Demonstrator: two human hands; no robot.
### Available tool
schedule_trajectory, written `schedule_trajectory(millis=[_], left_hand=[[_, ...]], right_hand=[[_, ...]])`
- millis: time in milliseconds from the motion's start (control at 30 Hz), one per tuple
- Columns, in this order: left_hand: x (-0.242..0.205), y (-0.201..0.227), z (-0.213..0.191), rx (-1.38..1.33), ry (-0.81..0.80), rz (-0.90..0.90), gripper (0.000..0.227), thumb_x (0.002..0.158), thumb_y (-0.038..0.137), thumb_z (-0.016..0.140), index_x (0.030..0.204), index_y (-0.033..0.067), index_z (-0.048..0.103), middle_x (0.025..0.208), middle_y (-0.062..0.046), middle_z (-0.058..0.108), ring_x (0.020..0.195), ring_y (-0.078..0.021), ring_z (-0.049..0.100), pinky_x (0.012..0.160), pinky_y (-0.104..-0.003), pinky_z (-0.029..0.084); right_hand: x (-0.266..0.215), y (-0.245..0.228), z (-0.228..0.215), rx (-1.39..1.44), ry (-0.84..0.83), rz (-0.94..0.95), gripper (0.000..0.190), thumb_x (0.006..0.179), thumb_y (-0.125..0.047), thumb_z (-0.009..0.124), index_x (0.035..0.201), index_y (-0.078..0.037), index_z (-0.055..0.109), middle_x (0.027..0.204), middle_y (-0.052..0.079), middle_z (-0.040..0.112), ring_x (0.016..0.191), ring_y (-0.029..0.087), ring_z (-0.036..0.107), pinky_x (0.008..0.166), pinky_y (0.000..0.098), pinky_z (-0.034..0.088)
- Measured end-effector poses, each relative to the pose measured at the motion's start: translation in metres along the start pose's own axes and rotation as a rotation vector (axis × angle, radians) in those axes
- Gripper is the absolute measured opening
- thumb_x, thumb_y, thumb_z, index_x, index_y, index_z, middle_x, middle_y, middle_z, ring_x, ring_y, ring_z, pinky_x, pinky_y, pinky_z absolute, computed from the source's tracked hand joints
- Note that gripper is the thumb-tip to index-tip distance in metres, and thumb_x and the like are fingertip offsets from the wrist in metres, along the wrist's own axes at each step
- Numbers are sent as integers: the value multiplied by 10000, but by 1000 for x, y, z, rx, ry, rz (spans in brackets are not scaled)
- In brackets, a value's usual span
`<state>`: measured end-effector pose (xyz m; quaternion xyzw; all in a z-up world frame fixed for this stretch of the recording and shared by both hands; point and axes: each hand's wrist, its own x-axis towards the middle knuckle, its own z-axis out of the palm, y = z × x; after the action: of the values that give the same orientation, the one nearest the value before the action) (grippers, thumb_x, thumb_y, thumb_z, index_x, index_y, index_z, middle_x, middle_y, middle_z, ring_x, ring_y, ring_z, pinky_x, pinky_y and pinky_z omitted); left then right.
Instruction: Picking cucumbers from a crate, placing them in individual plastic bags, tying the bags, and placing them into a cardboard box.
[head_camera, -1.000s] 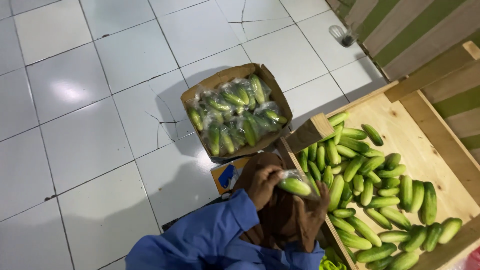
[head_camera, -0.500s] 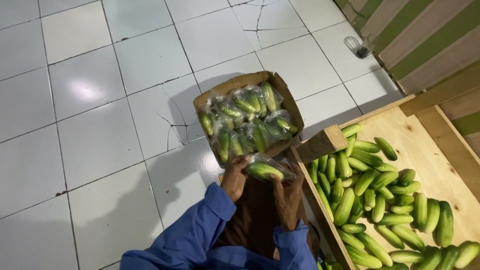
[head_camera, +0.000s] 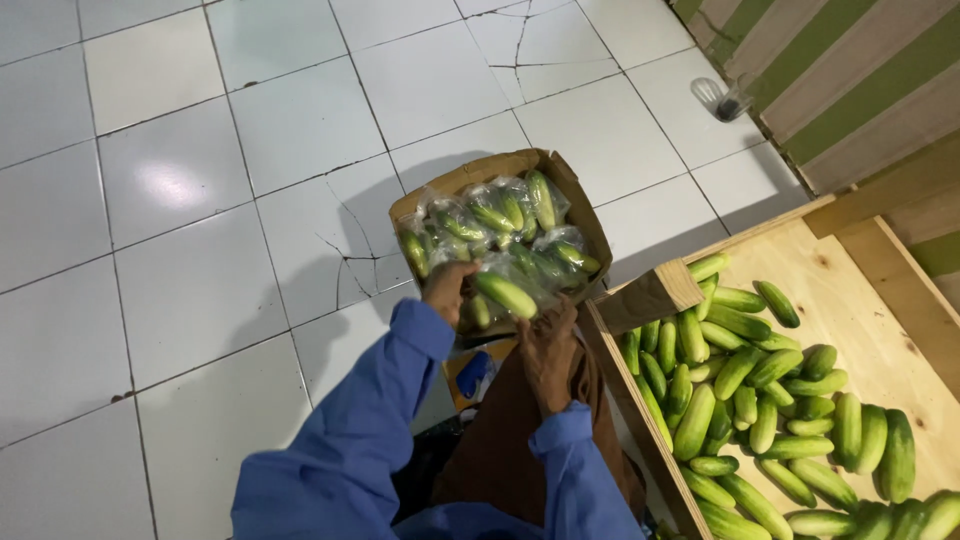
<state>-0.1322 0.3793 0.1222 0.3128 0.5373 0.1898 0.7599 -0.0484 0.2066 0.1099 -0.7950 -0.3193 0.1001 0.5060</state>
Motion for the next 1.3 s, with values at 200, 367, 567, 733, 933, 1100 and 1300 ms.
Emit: schedule_trajectory(millis=[200,367,567,733,933,1100,1300], left_hand=[[125,-22,9,51,82,80,538,739,221,934,1161,-21,704,1101,-284,637,1021,-410,660,775,-598,541],[236,-66,-7,83,17,11,637,782,294,937,1261,-24,661,1183,-265,608,1083,-417,625,770,-616,531],[123,-36,-3,-80,-56,35,522,803,347,918,1095,29,625,959,-149,572,872,-305,617,679,-445,538],[74,-27,-9,-62,-127,193,325,876,291,893,975,77,670,957,-103,571,923,-276,592,759,-421,521],[68,-12,-29,-111,81,270,191,893,195,797,905,85,642,962,-71,481,954,-242,510,749,-433,467],[109,8,-52,88,184,269,149,979,217,731,987,112,626,1144,-120,566,1222,-368,535,855,-594,404],[153,47,-64,624,310,483,202,875,226,684,1002,70,698,1178,-175,653,1203,-409,614,1053,-573,511]], right_hand=[[20,77,55,-609,-167,-63,862,939,-497,697,1553,-22,324,1308,246,642,1176,398,668,1096,413,510],[36,122,64,11,-50,-74,662,964,-374,697,1488,-80,421,1217,306,586,1143,497,582,909,484,543],[37,77,55,-46,-50,160,579,928,-374,737,1356,-38,539,1032,286,698,945,486,694,710,517,578],[27,58,56,-142,-108,124,469,911,-358,732,1273,-136,531,960,250,688,925,480,697,718,570,558],[22,13,51,246,-238,170,661,925,-207,739,1484,-33,431,1373,355,532,1151,471,659,903,511,625],[30,-2,46,645,-438,236,776,963,-45,648,1579,7,178,1473,407,384,1330,529,505,1050,644,505],[24,12,53,453,-493,202,683,976,-318,716,1520,-58,394,1489,273,479,1221,439,630,965,574,587]])
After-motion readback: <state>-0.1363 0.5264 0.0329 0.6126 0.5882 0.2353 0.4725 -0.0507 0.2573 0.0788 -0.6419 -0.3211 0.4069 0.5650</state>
